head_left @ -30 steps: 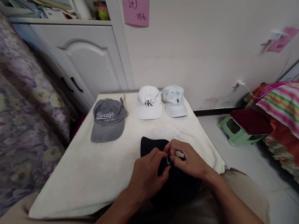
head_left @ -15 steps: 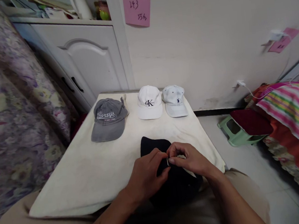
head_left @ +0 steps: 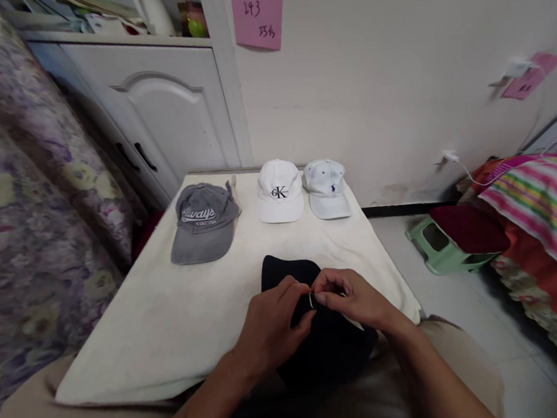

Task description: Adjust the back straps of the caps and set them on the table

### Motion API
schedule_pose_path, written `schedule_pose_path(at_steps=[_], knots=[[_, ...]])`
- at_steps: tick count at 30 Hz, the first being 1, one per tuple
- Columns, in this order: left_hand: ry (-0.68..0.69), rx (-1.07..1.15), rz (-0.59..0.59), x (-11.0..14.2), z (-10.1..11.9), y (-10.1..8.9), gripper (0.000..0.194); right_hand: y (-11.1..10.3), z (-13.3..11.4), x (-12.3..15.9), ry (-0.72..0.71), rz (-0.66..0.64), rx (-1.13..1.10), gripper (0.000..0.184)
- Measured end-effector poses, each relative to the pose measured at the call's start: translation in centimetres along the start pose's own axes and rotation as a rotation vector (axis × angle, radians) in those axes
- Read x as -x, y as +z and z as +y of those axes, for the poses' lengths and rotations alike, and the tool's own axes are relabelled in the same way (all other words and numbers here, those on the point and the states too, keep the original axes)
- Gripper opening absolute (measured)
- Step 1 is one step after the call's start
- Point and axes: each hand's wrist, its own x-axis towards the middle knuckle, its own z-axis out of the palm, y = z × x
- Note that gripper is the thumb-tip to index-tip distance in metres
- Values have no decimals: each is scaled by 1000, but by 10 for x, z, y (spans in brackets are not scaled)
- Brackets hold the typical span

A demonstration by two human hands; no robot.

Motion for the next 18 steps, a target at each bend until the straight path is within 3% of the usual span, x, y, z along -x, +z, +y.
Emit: schedule_pose_path(at_steps=[4,12,18], knots=[[28,-12,-12,1,-1,2,24,0,0,0,9,6,40,5],[-2,87,-29,-1,2,-3,22,-1,2,-1,23,-2,-164,16],[-50,249,-35,0,0,-15,22,-11,7,0,68,-131,-236,26]])
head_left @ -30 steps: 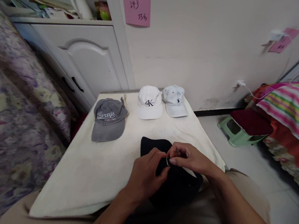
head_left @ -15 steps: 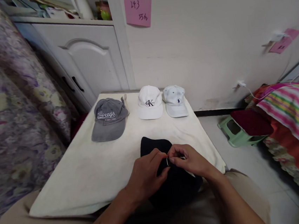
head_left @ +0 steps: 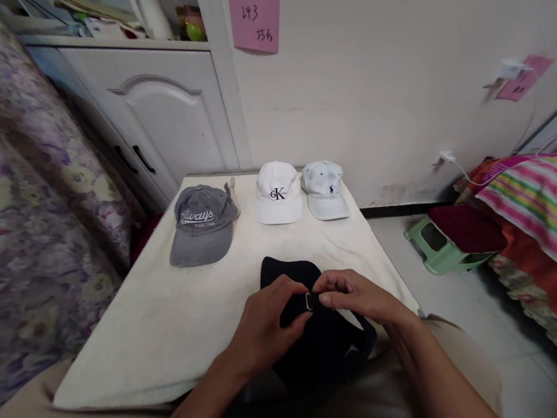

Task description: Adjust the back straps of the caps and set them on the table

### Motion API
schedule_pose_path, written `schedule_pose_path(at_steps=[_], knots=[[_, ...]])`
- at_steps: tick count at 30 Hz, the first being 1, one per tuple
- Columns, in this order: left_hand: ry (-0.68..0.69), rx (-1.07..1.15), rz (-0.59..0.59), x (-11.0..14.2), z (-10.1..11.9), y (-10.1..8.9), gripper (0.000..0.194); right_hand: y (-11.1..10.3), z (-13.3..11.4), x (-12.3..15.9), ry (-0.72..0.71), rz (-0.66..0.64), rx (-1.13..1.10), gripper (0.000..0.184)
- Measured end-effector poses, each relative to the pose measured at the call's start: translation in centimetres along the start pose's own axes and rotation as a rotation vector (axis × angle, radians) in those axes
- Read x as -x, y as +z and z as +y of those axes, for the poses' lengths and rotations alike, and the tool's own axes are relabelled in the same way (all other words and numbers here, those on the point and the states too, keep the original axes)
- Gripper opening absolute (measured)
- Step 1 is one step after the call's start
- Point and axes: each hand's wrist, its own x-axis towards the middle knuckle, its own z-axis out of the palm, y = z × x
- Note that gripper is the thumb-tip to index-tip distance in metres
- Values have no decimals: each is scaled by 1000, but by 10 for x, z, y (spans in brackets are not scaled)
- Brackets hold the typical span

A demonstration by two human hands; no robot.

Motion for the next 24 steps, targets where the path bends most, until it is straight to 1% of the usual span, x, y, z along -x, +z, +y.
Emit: schedule_pose_path(at_steps=[3,7,10,16,21,24], knots=[[-13,77,-14,2,-2,-5,23,-2,1,0,34,-23,-39,28],[-71,128,-40,2,-5,-8,28,-1,0,0,28,-18,-103,27],[-110,150,-80,1,-4,-10,32,0,0,0,23,-9,-116,28],[-141,131,-143,0,5,-13,25,2,2,-2,36,13,-80,27],[-145,133,-176,0,13,-15,23,1,5,-3,99,-59,-110,26],[-151,157,-194,1,16,-19,26,2,7,-3,96,-81,-128,23]])
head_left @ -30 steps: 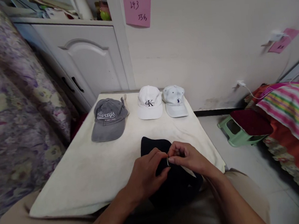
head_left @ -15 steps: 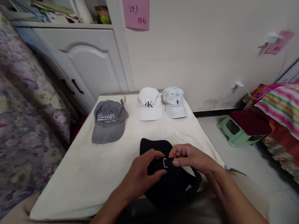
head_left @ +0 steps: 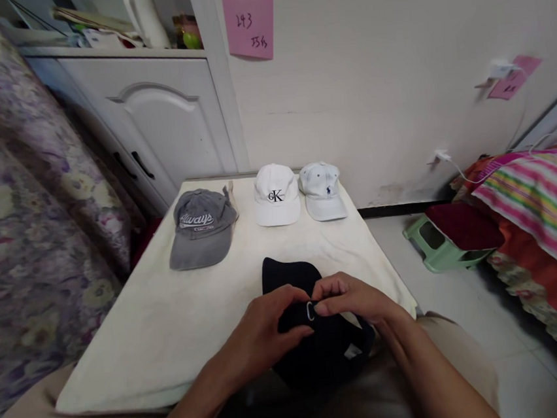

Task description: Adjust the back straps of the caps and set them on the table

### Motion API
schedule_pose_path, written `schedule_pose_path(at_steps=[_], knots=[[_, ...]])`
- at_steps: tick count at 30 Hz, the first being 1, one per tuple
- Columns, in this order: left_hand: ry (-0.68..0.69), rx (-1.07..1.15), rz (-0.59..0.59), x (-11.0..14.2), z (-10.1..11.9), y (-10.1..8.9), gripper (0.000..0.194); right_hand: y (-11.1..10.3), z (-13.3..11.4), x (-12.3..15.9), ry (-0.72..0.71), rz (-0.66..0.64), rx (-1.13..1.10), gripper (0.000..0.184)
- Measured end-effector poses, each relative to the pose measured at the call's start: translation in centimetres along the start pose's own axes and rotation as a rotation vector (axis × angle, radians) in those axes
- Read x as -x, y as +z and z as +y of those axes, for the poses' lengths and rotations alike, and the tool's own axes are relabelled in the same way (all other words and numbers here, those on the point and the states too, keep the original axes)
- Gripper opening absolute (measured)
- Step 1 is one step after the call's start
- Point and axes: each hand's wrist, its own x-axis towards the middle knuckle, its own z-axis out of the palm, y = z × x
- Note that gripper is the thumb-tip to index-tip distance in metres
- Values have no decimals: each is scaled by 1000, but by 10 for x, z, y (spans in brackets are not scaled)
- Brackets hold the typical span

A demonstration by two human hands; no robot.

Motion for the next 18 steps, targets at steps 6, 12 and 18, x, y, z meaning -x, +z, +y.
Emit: schedule_pose_path(at_steps=[6,12,18], knots=[[-81,82,-29,-3,4,-4,23,9,-4,0,-61,18,29,24],[-146,116,-61,-9,5,-6,27,5,-9,3,-104,10,70,25],[-171,257,-60,-7,-4,-15,28,0,-12,10,-71,-61,49,30]])
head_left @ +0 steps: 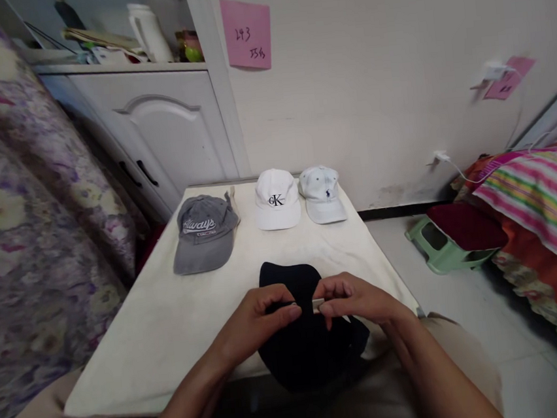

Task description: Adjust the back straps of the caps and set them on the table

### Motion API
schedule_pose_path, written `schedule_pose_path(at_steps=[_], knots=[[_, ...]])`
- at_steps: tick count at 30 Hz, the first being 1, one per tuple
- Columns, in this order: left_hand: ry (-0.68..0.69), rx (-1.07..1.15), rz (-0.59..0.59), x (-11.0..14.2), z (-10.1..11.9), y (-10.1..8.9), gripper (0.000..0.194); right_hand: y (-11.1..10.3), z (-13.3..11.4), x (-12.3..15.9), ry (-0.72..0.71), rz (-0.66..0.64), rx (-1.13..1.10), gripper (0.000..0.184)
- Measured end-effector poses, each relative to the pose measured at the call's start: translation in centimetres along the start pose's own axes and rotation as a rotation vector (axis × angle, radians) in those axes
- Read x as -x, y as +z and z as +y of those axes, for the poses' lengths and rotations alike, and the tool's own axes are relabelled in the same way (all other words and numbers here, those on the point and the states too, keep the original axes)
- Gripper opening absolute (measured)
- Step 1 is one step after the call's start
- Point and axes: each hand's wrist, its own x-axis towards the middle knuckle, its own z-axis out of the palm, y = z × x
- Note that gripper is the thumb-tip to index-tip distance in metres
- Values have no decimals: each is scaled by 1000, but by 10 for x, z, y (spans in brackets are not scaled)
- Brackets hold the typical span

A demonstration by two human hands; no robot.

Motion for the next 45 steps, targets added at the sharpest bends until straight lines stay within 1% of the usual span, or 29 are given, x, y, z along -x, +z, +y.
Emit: schedule_pose_path(at_steps=[3,6,10,12,15,17,20,24,27,30,33,37,39,42,43,45], knots=[[4,13,-21,1,-3,-4,29,2,1,-1,-21,8,-15,28],[27,-51,-42,2,2,-5,30,4,3,-4,-26,19,-18,26],[56,-226,-51,4,14,1,33,8,5,-7,-20,21,-3,26],[38,-247,-51,2,17,5,37,10,5,-7,-20,14,2,26],[20,-143,-74,-1,14,6,41,9,3,-4,-17,-9,-40,29],[19,-62,-79,-3,9,3,41,7,0,-2,-4,-57,-83,31],[20,21,-83,-3,3,-5,43,5,-2,1,-10,-103,-121,28],[40,86,-127,-1,1,-10,44,6,0,-2,-23,-137,-183,26],[65,135,-174,1,-1,-12,43,6,5,-5,-45,-134,-208,27],[72,191,-190,2,-4,-13,44,2,9,-5,-52,-123,-220,26],[59,217,-196,3,-6,-13,42,-3,11,-3,-18,-141,-245,25],[22,218,-235,1,-3,-15,40,-6,11,-1,-3,-108,-271,25],[12,202,-292,0,0,-16,38,-6,10,-1,-26,-100,-288,27],[34,183,-396,-3,4,-17,38,-6,11,-3,-77,-108,-323,31],[44,186,-413,-4,5,-17,39,-6,11,-3,-101,-111,-336,32],[48,204,-412,-4,6,-18,39,-6,11,-4,-158,-112,-360,35]])
